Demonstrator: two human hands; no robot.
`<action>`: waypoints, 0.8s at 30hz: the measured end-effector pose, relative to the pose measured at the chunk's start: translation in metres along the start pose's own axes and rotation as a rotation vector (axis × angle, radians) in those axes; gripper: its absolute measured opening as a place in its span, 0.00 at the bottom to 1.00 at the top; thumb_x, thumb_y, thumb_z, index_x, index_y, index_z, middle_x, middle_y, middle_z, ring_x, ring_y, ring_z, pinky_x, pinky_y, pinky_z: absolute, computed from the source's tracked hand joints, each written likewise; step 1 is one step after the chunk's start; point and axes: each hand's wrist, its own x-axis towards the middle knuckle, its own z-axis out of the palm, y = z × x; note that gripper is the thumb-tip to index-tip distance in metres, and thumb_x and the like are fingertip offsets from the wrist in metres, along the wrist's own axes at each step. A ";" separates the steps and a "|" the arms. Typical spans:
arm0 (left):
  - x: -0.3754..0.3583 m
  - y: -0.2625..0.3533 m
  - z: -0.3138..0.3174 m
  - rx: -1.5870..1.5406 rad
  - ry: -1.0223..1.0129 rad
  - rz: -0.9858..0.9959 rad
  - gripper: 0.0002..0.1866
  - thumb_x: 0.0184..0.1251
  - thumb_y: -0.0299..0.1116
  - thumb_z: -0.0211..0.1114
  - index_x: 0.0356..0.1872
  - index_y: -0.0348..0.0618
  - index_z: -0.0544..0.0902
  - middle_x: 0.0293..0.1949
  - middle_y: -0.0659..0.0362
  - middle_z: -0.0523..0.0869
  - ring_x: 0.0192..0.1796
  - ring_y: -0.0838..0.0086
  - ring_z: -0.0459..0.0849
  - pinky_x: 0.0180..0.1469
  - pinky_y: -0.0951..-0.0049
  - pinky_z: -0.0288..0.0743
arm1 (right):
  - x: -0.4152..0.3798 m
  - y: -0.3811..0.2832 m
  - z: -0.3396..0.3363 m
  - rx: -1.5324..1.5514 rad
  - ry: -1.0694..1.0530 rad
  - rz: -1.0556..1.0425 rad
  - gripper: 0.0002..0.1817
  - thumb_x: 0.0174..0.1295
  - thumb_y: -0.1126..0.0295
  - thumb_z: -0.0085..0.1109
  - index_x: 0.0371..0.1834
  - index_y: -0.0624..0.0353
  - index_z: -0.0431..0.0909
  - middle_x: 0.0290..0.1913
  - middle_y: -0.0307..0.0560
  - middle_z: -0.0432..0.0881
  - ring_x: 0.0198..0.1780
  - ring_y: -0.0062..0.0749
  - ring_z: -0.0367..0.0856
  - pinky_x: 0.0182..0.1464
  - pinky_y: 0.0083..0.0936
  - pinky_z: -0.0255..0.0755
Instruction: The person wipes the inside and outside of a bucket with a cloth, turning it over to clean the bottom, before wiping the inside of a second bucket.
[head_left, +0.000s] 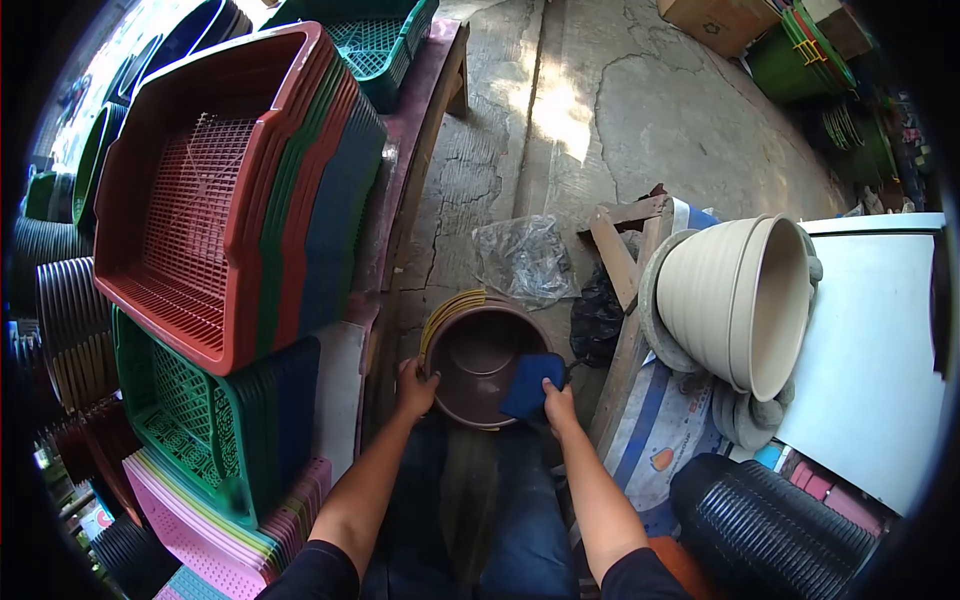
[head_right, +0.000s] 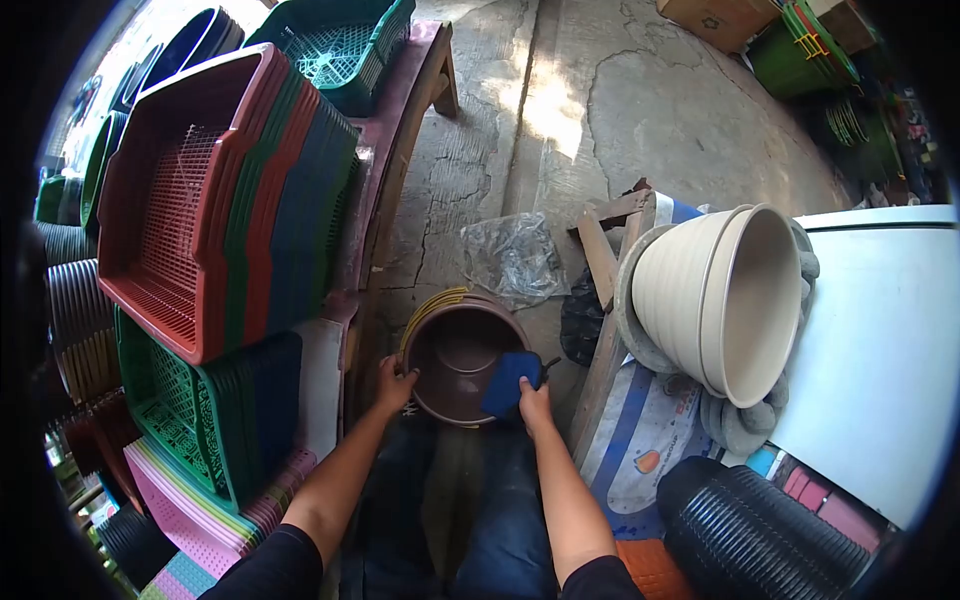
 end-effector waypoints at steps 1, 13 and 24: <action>0.003 0.002 -0.002 -0.017 -0.086 -0.064 0.24 0.51 0.31 0.73 0.49 0.36 0.75 0.50 0.45 0.75 0.56 0.51 0.74 0.61 0.60 0.69 | 0.006 0.001 0.000 -0.004 -0.002 0.001 0.33 0.70 0.62 0.55 0.73 0.67 0.56 0.66 0.59 0.72 0.67 0.45 0.71 0.69 0.33 0.61; 0.041 -0.024 0.006 -0.753 -0.324 -0.685 0.29 0.59 0.37 0.75 0.56 0.36 0.72 0.48 0.57 0.82 0.51 0.71 0.81 0.54 0.69 0.74 | 0.037 -0.006 0.020 -0.233 0.121 -0.077 0.32 0.71 0.64 0.52 0.73 0.68 0.54 0.64 0.63 0.73 0.65 0.48 0.73 0.68 0.34 0.63; 0.033 0.006 -0.011 -0.492 -0.350 -0.484 0.27 0.57 0.28 0.75 0.57 0.37 0.74 0.51 0.55 0.84 0.52 0.71 0.83 0.56 0.71 0.76 | 0.038 -0.013 0.039 -0.346 0.089 -0.082 0.31 0.70 0.66 0.53 0.71 0.66 0.54 0.64 0.66 0.72 0.66 0.54 0.73 0.67 0.38 0.64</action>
